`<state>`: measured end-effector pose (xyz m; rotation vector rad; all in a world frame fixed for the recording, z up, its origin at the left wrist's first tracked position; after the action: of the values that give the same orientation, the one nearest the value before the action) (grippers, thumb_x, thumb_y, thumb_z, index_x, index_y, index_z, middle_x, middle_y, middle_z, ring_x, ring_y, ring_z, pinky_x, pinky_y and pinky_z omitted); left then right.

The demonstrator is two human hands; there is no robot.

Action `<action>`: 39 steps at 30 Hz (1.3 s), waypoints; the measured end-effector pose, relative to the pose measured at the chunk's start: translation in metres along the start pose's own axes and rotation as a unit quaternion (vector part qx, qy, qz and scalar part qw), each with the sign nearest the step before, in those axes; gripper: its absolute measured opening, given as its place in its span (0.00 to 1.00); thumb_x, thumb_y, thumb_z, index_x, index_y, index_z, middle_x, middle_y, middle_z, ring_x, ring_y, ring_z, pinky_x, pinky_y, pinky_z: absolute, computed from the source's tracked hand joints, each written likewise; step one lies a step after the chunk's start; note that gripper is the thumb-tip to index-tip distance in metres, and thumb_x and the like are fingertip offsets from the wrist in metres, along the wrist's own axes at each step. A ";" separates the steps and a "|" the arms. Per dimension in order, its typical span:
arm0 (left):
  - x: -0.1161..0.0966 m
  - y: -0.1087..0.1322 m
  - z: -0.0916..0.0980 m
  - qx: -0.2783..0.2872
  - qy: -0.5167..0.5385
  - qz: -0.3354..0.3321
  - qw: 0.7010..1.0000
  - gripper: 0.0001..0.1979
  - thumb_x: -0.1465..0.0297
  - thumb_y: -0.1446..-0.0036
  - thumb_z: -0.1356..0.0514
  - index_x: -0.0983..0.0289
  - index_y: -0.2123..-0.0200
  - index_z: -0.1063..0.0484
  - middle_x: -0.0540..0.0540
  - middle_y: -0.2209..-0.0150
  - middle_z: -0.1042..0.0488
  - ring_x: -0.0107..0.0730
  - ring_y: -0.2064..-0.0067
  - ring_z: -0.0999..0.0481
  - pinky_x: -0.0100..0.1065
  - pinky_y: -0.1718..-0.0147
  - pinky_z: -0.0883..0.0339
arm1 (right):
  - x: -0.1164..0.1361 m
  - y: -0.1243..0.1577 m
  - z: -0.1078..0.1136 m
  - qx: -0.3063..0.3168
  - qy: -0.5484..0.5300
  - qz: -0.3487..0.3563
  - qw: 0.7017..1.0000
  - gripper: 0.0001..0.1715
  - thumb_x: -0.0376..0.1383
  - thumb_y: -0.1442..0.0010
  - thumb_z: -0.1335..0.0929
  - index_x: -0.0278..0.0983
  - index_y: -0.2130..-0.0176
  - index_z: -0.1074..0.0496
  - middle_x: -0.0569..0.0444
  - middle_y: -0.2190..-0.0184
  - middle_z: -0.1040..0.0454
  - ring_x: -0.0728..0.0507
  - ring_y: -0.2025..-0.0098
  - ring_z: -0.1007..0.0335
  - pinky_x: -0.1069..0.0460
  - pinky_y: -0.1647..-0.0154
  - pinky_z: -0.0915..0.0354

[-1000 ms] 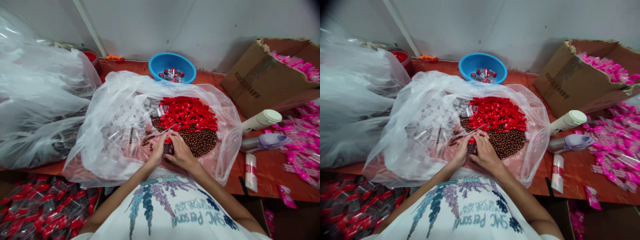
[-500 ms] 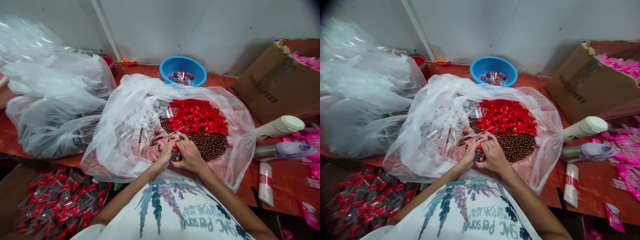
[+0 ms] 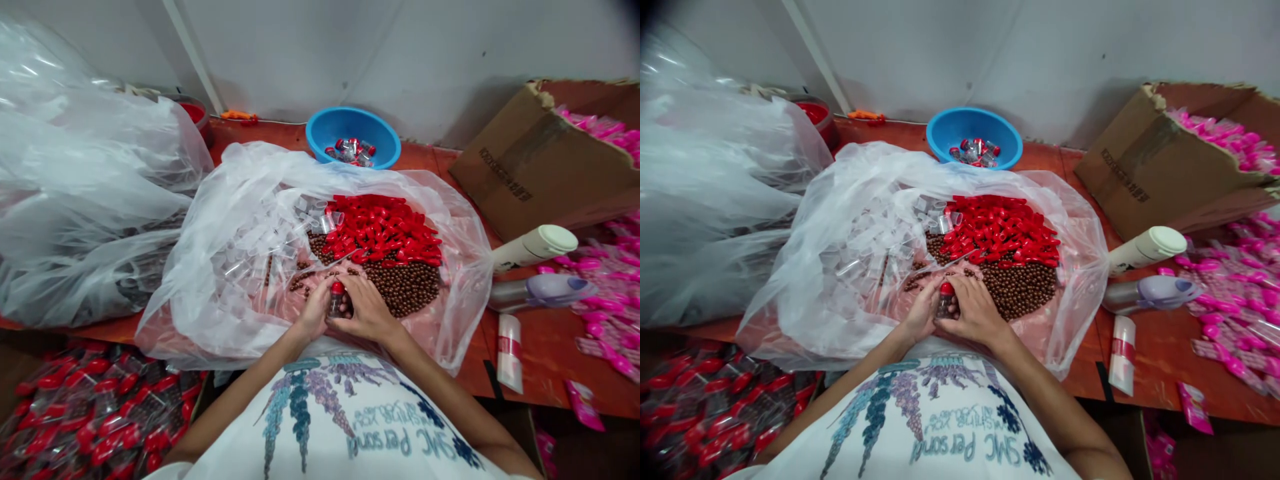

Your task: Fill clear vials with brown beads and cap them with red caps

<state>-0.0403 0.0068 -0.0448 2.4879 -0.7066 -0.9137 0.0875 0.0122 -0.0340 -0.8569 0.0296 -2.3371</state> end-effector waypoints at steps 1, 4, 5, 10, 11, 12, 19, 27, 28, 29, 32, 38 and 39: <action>0.001 0.000 0.001 -0.007 -0.003 -0.022 1.000 0.19 0.59 0.45 0.44 0.66 0.56 0.26 0.58 0.63 0.23 0.40 0.60 0.24 0.38 0.61 0.30 | -0.001 0.000 0.000 -0.001 -0.004 -0.001 1.000 0.42 0.43 0.52 0.30 0.36 0.41 0.45 0.44 0.45 0.36 0.35 0.42 0.43 0.39 0.40 0.47; 0.001 0.000 0.006 -0.008 -0.037 -0.064 0.997 0.21 0.64 0.48 0.40 0.64 0.51 0.28 0.57 0.53 0.25 0.41 0.51 0.27 0.38 0.52 0.34 | -0.003 0.000 0.000 -0.017 -0.008 -0.016 1.000 0.42 0.40 0.52 0.31 0.37 0.41 0.45 0.44 0.44 0.37 0.36 0.41 0.44 0.39 0.40 0.47; 0.000 0.001 0.007 -0.005 -0.058 -0.073 0.996 0.23 0.66 0.50 0.38 0.62 0.49 0.29 0.56 0.50 0.27 0.41 0.48 0.29 0.38 0.49 0.36 | -0.004 0.001 0.001 -0.022 -0.006 -0.022 1.000 0.42 0.39 0.52 0.31 0.37 0.41 0.46 0.43 0.44 0.38 0.36 0.41 0.44 0.39 0.40 0.48; -0.003 0.005 0.008 0.027 -0.172 -0.156 0.972 0.31 0.71 0.52 0.34 0.58 0.43 0.35 0.54 0.40 0.37 0.41 0.40 0.38 0.37 0.43 0.43 | -0.007 0.004 0.000 -0.025 0.028 -0.030 0.999 0.43 0.39 0.51 0.32 0.34 0.40 0.48 0.41 0.43 0.40 0.35 0.41 0.45 0.39 0.40 0.48; -0.003 0.005 0.008 0.030 -0.187 -0.172 0.967 0.30 0.71 0.52 0.34 0.58 0.44 0.34 0.55 0.39 0.38 0.40 0.40 0.38 0.36 0.43 0.44 | -0.008 0.004 0.000 -0.024 0.038 -0.030 0.999 0.42 0.40 0.51 0.32 0.33 0.40 0.47 0.41 0.43 0.39 0.35 0.41 0.45 0.39 0.40 0.48; -0.002 0.005 0.007 0.029 -0.199 -0.185 0.962 0.30 0.71 0.52 0.34 0.59 0.44 0.34 0.55 0.39 0.38 0.40 0.40 0.38 0.36 0.43 0.44 | -0.008 0.004 -0.001 -0.023 0.050 -0.029 0.998 0.41 0.41 0.50 0.32 0.32 0.40 0.46 0.41 0.43 0.39 0.35 0.41 0.45 0.39 0.40 0.48; 0.003 0.005 0.011 0.018 -0.252 -0.201 0.946 0.28 0.69 0.50 0.35 0.61 0.45 0.36 0.58 0.46 0.31 0.36 0.52 0.28 0.33 0.57 0.31 | -0.011 0.001 0.003 -0.017 0.113 -0.015 0.993 0.35 0.45 0.51 0.33 0.31 0.47 0.39 0.41 0.50 0.34 0.35 0.48 0.41 0.42 0.48 0.44; 0.009 0.006 0.020 0.007 -0.231 -0.150 0.961 0.24 0.67 0.54 0.34 0.63 0.53 0.35 0.50 0.69 0.28 0.27 0.73 0.27 0.30 0.71 0.32 | -0.014 0.001 -0.001 0.007 0.126 0.023 0.992 0.21 0.46 0.53 0.33 0.34 0.63 0.32 0.47 0.66 0.30 0.38 0.60 0.36 0.45 0.55 0.42; 0.008 0.006 0.023 0.004 -0.240 -0.145 0.960 0.24 0.67 0.55 0.33 0.63 0.53 0.35 0.50 0.68 0.28 0.27 0.71 0.26 0.30 0.69 0.31 | -0.013 0.000 -0.002 0.018 0.116 0.018 0.993 0.20 0.46 0.53 0.32 0.34 0.63 0.32 0.48 0.67 0.30 0.39 0.61 0.35 0.45 0.54 0.42; 0.007 0.005 0.025 0.003 -0.254 -0.138 0.957 0.25 0.67 0.56 0.32 0.64 0.54 0.34 0.51 0.66 0.27 0.28 0.70 0.26 0.31 0.68 0.31 | -0.012 -0.001 -0.002 0.029 0.104 0.010 0.994 0.20 0.46 0.54 0.32 0.35 0.63 0.32 0.49 0.67 0.30 0.39 0.61 0.35 0.45 0.54 0.42; -0.004 0.005 0.030 0.021 -0.314 -0.127 0.941 0.28 0.67 0.59 0.31 0.64 0.53 0.33 0.54 0.63 0.25 0.33 0.64 0.25 0.32 0.64 0.31 | -0.004 -0.006 0.002 0.052 0.052 -0.005 0.997 0.24 0.46 0.55 0.30 0.36 0.60 0.31 0.50 0.65 0.28 0.40 0.59 0.34 0.45 0.49 0.43; -0.066 0.010 0.053 -0.088 -0.555 -0.283 0.777 0.19 0.60 0.41 0.48 0.60 0.50 0.30 0.56 0.53 0.27 0.39 0.51 0.29 0.39 0.50 0.37 | -0.018 -0.038 0.014 0.126 -0.077 -0.061 0.987 0.40 0.41 0.60 0.26 0.41 0.47 0.35 0.51 0.51 0.29 0.39 0.52 0.33 0.47 0.51 0.39; -0.077 0.011 0.059 -0.129 -0.593 -0.315 0.730 0.19 0.61 0.41 0.49 0.60 0.50 0.29 0.57 0.53 0.27 0.40 0.51 0.30 0.41 0.49 0.38 | -0.026 -0.049 0.017 0.148 -0.103 -0.089 0.980 0.38 0.39 0.60 0.26 0.41 0.49 0.34 0.53 0.55 0.27 0.41 0.57 0.31 0.49 0.55 0.36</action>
<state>-0.1348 0.0315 -0.0442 1.5921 0.0637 -2.6926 0.0847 0.0696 -0.0244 -0.9761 -0.4885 -2.3225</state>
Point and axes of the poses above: each hand's wrist, its own y-axis away from the middle knuckle, its own z-axis out of the back of the hand, x = y × z, the point moved 1 cm from there along -y, towards the middle knuckle
